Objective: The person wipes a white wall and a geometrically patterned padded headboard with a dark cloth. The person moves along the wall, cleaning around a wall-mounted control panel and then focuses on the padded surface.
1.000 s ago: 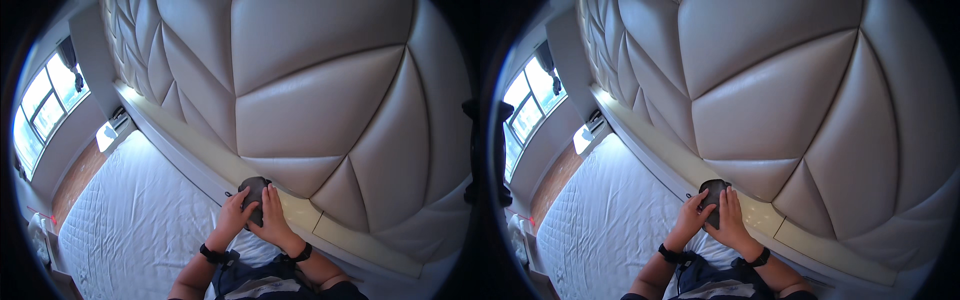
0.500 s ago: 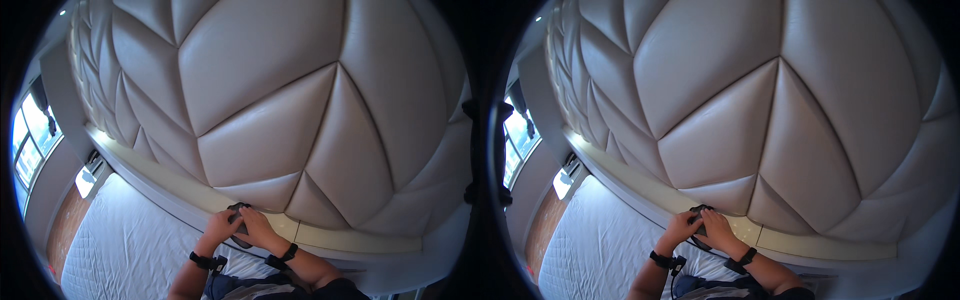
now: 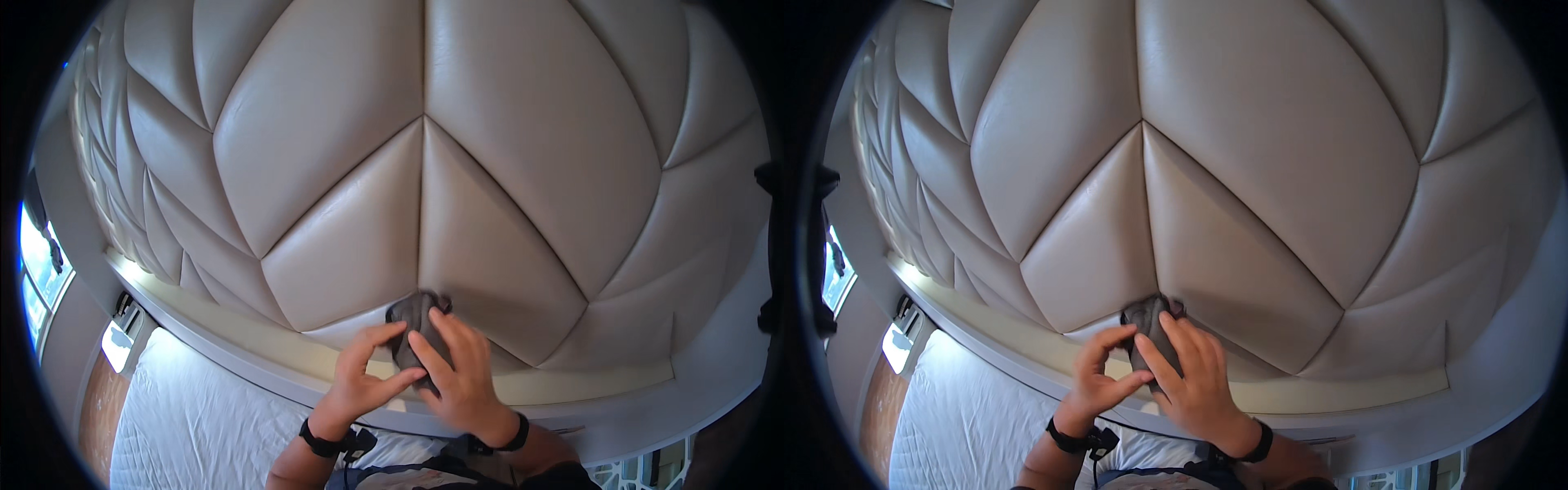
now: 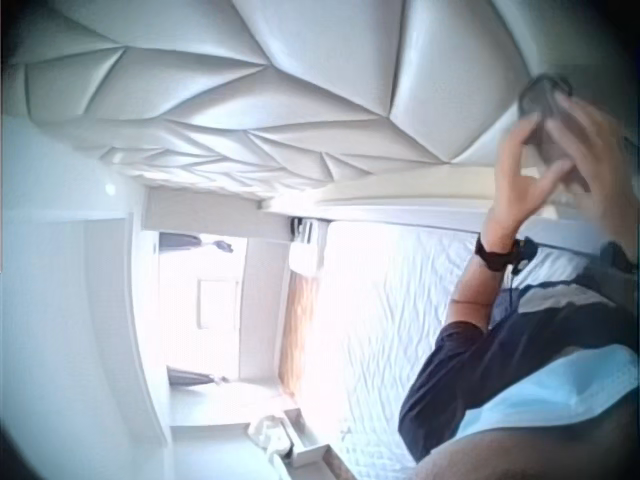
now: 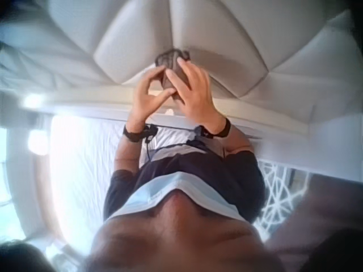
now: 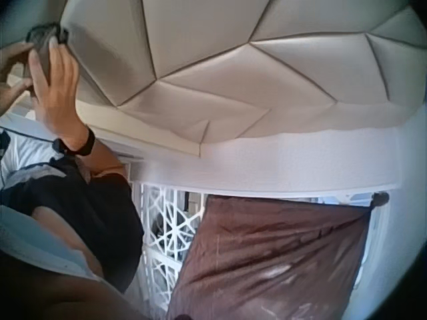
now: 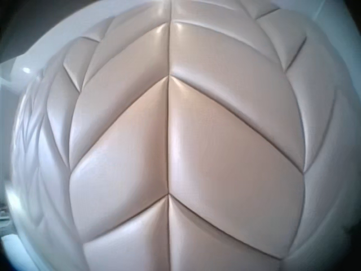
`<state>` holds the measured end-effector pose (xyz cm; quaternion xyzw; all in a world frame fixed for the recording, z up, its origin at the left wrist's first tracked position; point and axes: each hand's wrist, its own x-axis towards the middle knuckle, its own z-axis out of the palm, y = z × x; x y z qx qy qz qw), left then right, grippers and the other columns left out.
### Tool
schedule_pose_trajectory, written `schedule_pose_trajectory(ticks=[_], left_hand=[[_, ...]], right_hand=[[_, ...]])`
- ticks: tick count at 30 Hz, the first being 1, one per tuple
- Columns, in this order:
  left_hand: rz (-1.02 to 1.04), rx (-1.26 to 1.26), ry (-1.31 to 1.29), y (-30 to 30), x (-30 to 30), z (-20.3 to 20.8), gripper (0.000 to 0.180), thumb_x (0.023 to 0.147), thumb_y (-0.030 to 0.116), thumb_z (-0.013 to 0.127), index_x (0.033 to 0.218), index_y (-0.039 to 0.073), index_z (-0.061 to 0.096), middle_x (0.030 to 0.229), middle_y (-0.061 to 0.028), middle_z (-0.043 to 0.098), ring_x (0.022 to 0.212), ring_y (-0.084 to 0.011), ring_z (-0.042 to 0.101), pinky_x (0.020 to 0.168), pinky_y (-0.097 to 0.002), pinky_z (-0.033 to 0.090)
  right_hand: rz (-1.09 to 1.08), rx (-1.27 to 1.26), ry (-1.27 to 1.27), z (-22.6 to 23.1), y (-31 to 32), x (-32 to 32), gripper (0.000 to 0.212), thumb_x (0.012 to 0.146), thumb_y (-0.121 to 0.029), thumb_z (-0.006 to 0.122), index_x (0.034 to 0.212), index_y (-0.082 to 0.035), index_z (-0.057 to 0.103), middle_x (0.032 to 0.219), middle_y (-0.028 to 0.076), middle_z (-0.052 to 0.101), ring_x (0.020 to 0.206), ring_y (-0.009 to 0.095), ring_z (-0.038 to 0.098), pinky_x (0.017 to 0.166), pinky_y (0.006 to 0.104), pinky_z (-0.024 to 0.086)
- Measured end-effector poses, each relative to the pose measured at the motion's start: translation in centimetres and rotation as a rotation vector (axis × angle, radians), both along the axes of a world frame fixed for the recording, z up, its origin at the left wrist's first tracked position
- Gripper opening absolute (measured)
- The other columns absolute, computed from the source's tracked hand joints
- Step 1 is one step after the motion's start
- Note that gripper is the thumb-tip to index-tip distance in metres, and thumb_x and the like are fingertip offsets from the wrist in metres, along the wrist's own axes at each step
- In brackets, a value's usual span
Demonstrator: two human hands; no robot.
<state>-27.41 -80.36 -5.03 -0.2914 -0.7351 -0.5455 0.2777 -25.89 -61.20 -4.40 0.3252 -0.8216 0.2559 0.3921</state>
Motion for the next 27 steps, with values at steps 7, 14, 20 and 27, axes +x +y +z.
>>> schedule_pose_trajectory(ticks=[7,14,20,27], left_hand=[[0.095,0.105,0.356,3.1,-6.5,8.3,0.055,0.096,0.009,0.069,0.147,-0.004,0.053,0.148,-0.0217,0.056,0.134,-0.0378,0.055,0.113,-0.0443,0.042],[0.265,-0.034,0.421,3.7,-6.6,11.1,0.05,0.094,0.007,0.065,0.141,-0.009,0.056,0.125,-0.025,0.067,0.107,-0.039,0.066,0.095,-0.0417,0.051],[0.112,0.033,0.265,3.2,-6.5,5.2,0.047,0.089,0.007,0.068,0.133,-0.007,0.06,0.121,-0.0244,0.068,0.105,-0.0383,0.068,0.094,-0.0426,0.053],[0.098,0.048,0.084,2.7,-5.3,-2.8,0.046,0.089,0.005,0.072,0.132,-0.006,0.058,0.118,-0.0217,0.068,0.102,-0.0332,0.069,0.089,-0.0402,0.056]], right_hand=[[-0.23,-0.04,0.468,10.6,-1.8,-6.6,0.051,0.092,-0.02,0.07,0.142,-0.013,0.062,0.155,0.019,0.05,0.144,0.038,0.044,0.119,0.0564,0.026],[-0.26,-0.022,0.424,13.4,-2.4,-8.1,0.044,0.091,-0.018,0.061,0.132,-0.003,0.064,0.137,0.015,0.066,0.139,0.032,0.055,0.121,0.0583,0.024],[-0.321,0.116,0.388,8.0,-1.9,-6.8,0.035,0.094,-0.021,0.058,0.122,-0.005,0.07,0.129,0.011,0.071,0.135,0.027,0.058,0.12,0.057,0.028],[-0.357,0.196,0.307,1.1,-2.0,-5.8,0.03,0.098,-0.021,0.06,0.124,-0.011,0.07,0.125,0.001,0.072,0.135,0.017,0.059,0.124,0.0534,0.02]])
